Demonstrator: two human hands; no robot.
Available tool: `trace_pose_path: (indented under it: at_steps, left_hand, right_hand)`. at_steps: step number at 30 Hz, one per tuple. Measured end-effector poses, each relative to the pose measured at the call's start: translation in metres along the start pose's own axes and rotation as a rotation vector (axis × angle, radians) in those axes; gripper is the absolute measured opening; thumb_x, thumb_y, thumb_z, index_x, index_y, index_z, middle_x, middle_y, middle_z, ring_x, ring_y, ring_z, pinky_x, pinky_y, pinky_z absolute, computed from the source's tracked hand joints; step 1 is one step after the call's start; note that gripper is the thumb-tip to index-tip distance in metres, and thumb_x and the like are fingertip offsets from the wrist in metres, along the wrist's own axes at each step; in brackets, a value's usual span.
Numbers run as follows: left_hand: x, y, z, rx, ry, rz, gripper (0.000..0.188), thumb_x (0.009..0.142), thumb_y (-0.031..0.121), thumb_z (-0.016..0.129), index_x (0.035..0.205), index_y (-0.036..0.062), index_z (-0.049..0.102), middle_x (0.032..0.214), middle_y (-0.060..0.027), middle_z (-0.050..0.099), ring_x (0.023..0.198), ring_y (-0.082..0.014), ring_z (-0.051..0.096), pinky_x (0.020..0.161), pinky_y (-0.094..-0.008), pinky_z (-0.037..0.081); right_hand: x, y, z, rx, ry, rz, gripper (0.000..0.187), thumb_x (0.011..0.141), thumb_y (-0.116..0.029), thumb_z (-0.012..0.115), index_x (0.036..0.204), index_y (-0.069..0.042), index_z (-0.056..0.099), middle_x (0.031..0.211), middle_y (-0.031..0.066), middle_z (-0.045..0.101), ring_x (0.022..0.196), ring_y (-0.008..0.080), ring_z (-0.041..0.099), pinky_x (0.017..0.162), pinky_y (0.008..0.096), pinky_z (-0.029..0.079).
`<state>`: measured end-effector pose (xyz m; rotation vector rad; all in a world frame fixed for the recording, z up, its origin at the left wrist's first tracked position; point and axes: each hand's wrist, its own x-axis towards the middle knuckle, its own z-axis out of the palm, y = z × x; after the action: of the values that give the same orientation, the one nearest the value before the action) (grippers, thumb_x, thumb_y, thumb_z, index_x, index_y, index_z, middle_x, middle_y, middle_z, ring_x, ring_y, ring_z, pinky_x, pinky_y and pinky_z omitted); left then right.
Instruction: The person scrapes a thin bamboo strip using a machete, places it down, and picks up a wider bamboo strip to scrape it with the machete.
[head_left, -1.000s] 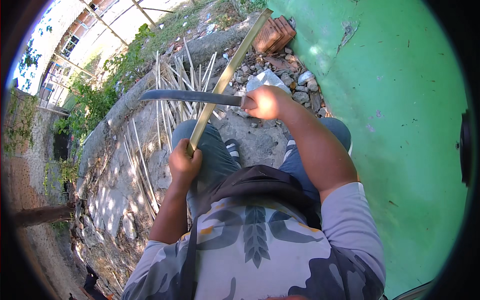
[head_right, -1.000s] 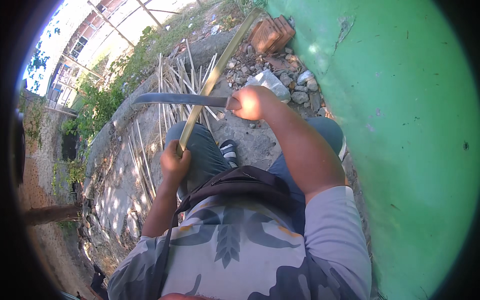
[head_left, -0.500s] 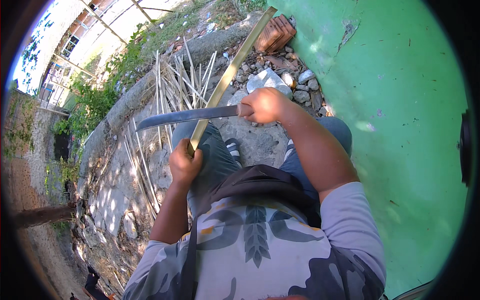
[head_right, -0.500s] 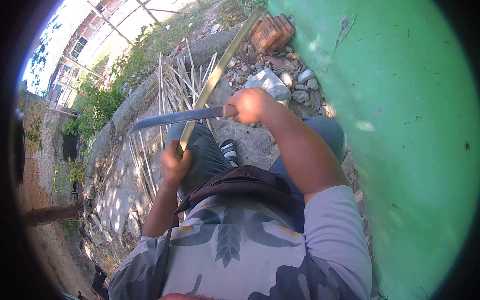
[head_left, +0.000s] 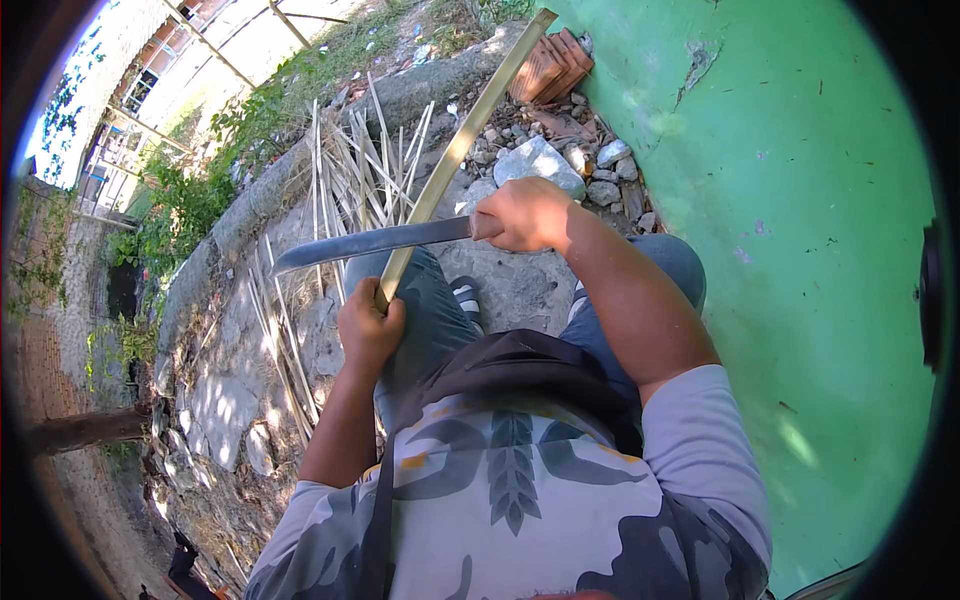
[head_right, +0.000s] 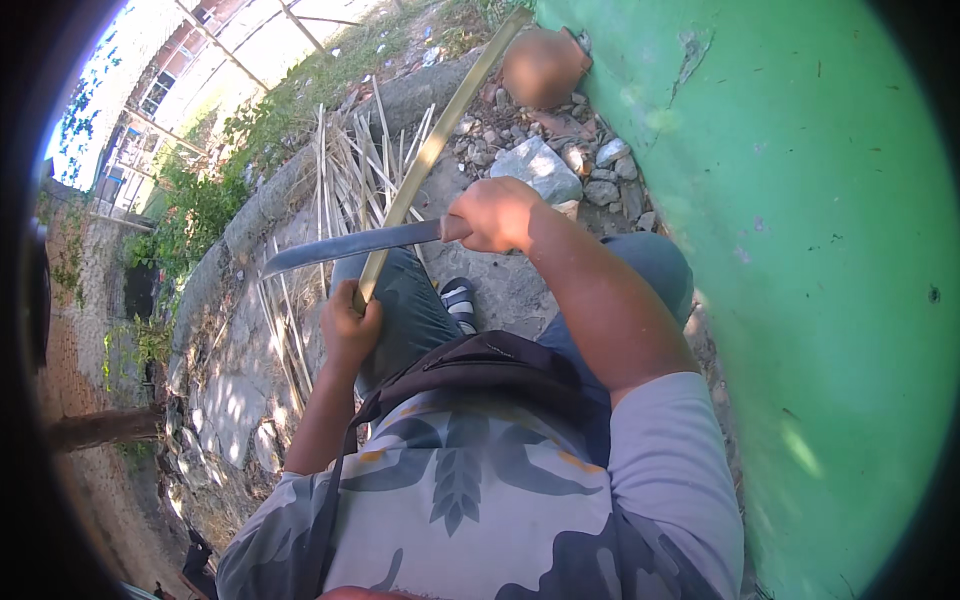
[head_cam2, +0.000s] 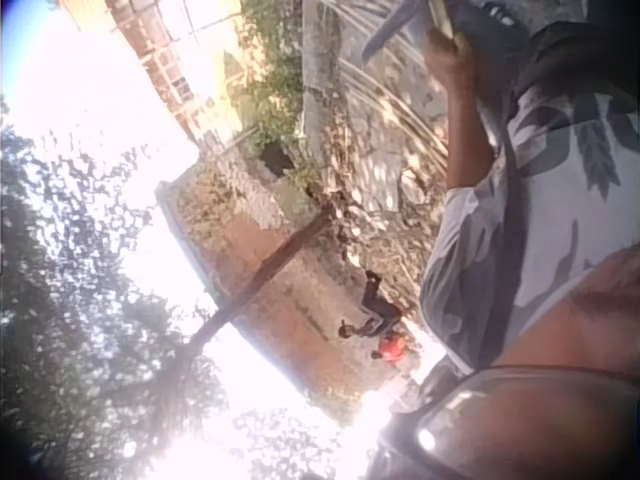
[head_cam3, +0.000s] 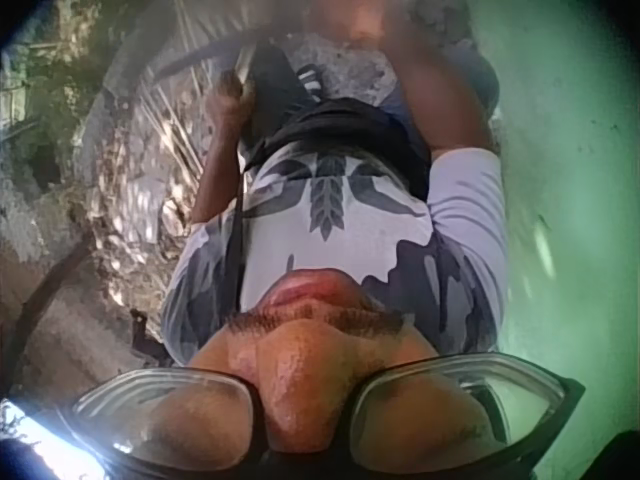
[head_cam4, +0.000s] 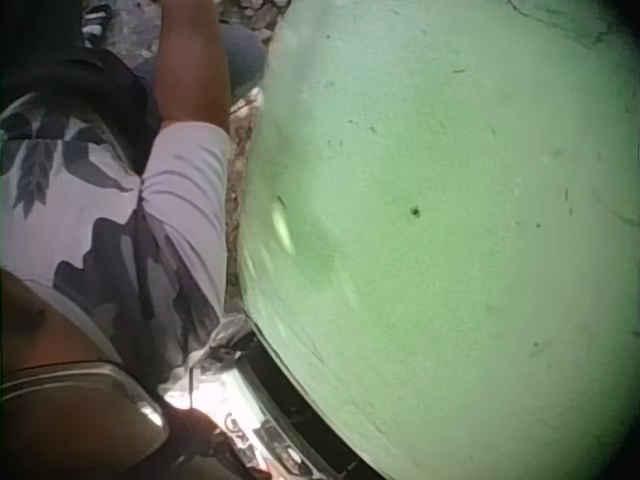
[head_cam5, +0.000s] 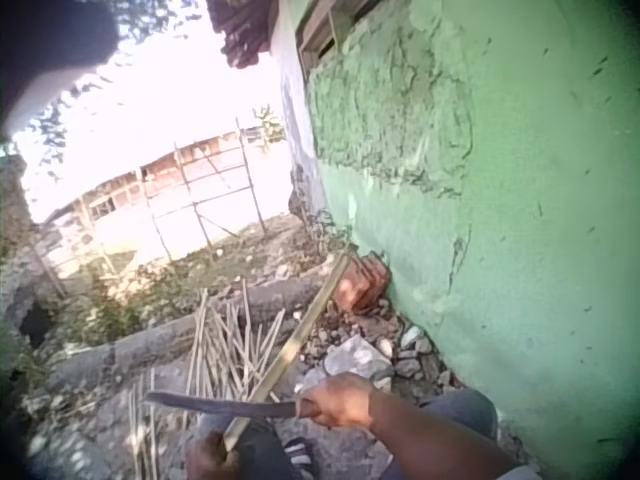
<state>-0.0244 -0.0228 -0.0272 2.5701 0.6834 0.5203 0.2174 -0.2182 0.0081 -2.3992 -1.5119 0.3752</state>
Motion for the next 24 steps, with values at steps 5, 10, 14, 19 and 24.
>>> trace_pose_path:
  at_steps: [5, 10, 14, 19, 24]
  left_hand:
    - [0.0, -0.001, -0.002, -0.018, -0.013, 0.01, 0.024, 0.079, 0.018, 0.067, 0.098, 0.0036, 0.064, 0.078, -0.0211, 0.065, 0.073, -0.0415, 0.066, 0.067, -0.0493, 0.051]
    - [0.001, -0.001, 0.002, 0.016, 0.013, 0.031, 0.025, 0.079, 0.02, 0.067, 0.098, 0.0039, 0.065, 0.079, -0.021, 0.066, 0.075, -0.0413, 0.067, 0.069, -0.0485, 0.052]
    - [0.001, 0.004, -0.003, 0.031, -0.005, -0.01, 0.026, 0.078, 0.02, 0.068, 0.099, 0.0041, 0.065, 0.08, -0.0207, 0.067, 0.077, -0.0409, 0.068, 0.07, -0.048, 0.054]
    - [0.0, 0.0, -0.001, 0.001, -0.018, -0.031, 0.029, 0.079, 0.021, 0.068, 0.103, 0.0048, 0.067, 0.082, -0.0205, 0.069, 0.077, -0.0402, 0.069, 0.071, -0.047, 0.054]
    - [-0.001, 0.004, -0.006, -0.033, -0.022, -0.05, 0.028, 0.079, 0.021, 0.068, 0.102, 0.0051, 0.068, 0.082, -0.0206, 0.069, 0.078, -0.0404, 0.069, 0.072, -0.0474, 0.054]
  right_hand:
    - [-0.002, 0.013, -0.011, 0.038, -0.034, 0.055, 0.026, 0.081, -0.036, 0.07, 0.099, -0.017, 0.073, 0.098, 0.011, 0.074, 0.095, 0.0333, 0.07, 0.083, 0.0458, 0.055]
    - [-0.008, 0.029, -0.019, 0.037, 0.049, 0.167, 0.027, 0.083, -0.036, 0.071, 0.104, -0.019, 0.073, 0.104, 0.0088, 0.074, 0.101, 0.0319, 0.07, 0.088, 0.044, 0.055]
    - [-0.003, 0.011, -0.001, 0.129, 0.054, 0.142, 0.03, 0.081, -0.037, 0.072, 0.106, -0.02, 0.073, 0.104, 0.0084, 0.074, 0.102, 0.0317, 0.07, 0.089, 0.0447, 0.054]
    - [0.009, -0.014, 0.015, -0.041, 0.035, -0.033, 0.028, 0.082, -0.036, 0.071, 0.096, -0.012, 0.068, 0.091, 0.0143, 0.073, 0.089, 0.0367, 0.07, 0.08, 0.0485, 0.055]
    - [0.005, 0.036, 0.012, 0.095, 0.236, 0.035, 0.025, 0.084, -0.035, 0.069, 0.094, -0.013, 0.067, 0.09, 0.015, 0.072, 0.09, 0.0378, 0.069, 0.078, 0.0496, 0.054]
